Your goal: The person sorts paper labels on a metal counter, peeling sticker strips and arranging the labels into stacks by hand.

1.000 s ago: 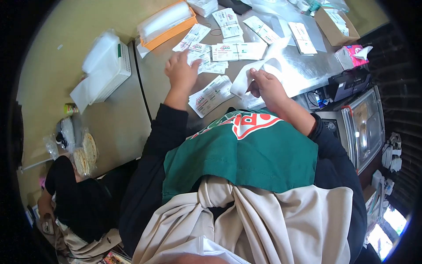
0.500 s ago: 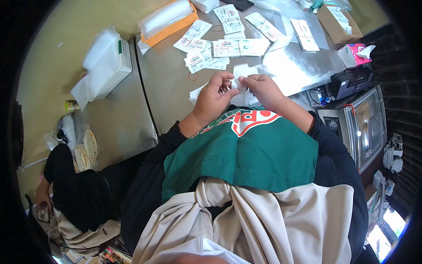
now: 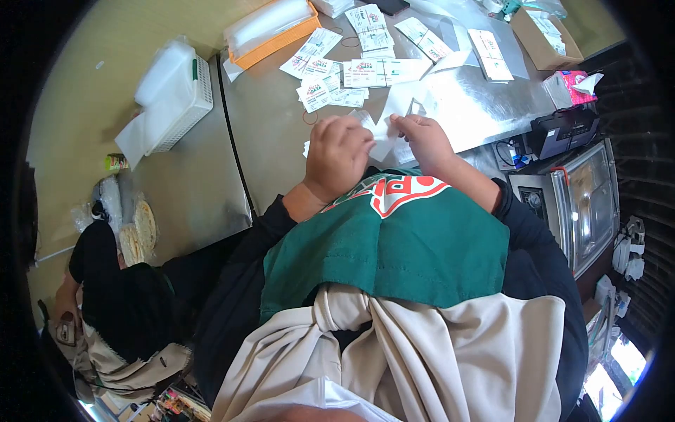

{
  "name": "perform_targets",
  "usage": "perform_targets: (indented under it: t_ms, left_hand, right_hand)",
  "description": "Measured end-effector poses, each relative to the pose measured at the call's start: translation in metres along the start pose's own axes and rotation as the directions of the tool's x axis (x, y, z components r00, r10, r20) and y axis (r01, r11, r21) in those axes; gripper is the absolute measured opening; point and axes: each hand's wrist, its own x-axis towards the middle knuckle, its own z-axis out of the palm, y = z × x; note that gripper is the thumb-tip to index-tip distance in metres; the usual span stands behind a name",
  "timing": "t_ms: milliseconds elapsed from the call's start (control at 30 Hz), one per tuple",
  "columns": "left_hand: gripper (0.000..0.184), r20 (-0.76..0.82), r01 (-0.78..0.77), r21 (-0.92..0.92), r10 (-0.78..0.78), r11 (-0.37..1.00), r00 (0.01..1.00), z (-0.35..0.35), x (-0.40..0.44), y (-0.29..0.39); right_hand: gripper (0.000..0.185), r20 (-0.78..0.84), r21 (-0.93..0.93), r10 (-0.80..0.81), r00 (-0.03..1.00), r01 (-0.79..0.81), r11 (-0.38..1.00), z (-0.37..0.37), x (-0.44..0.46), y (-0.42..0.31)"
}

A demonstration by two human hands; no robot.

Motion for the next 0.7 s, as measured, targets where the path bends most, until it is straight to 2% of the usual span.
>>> perform_targets:
  t_ms: [67,100,167,200,233,300,367,500,600,700]
  left_hand:
    - [0.011,-0.012,0.258,-0.161,-0.263,0.953,0.965,0.001,-0.001,-0.008]
    - [0.012,0.088,0.486,-0.275,-0.481,0.83,0.872,0.005,-0.008,-0.023]
    - [0.014,0.302,0.774,-0.362,-0.72,0.52,0.625,0.009,-0.02,-0.049]
    - [0.015,0.413,0.872,-0.367,-0.783,0.324,0.465,0.01,-0.024,-0.056]
    - [0.016,0.426,0.895,-0.305,-0.795,0.324,0.433,0.012,-0.03,-0.06]
    - [0.018,0.445,0.931,-0.177,-0.818,0.318,0.364,0.017,-0.041,-0.067]
    - [0.018,0.395,0.912,-0.097,-0.826,0.398,0.402,0.032,-0.06,-0.079]
    - [0.018,0.283,0.852,0.053,-0.826,0.521,0.487,0.044,-0.07,-0.077]
    - [0.018,0.191,0.755,0.142,-0.766,0.64,0.614,0.045,-0.07,-0.066]
    - [0.017,0.185,0.771,0.18,-0.791,0.611,0.584,0.045,-0.066,-0.061]
  right_hand:
    - [0.03,-0.017,-0.063,-0.061,0.998,0.059,0.996,-0.002,0.002,0.004]
    - [0.031,0.007,-0.113,-0.086,0.996,0.087,0.99,-0.005,0.008,0.012]
    - [0.032,0.109,-0.254,-0.11,0.988,0.134,0.958,-0.007,0.016,0.023]
    - [0.032,0.186,-0.341,-0.102,0.977,0.162,0.926,-0.006,0.019,0.024]
    - [0.032,0.261,-0.422,-0.088,0.961,0.196,0.885,-0.006,0.02,0.025]
    - [0.035,0.326,-0.568,-0.184,0.927,0.347,0.747,0.0,0.015,0.023]
    - [0.035,0.376,-0.644,-0.25,0.892,0.445,0.622,0.002,0.019,0.033]
    - [0.034,0.439,-0.756,-0.14,0.887,0.45,0.475,0.002,0.03,0.046]
    - [0.036,0.427,-0.801,-0.084,0.901,0.419,0.428,0.003,0.03,0.047]
    - [0.037,0.412,-0.814,-0.045,0.91,0.39,0.43,0.002,0.03,0.045]
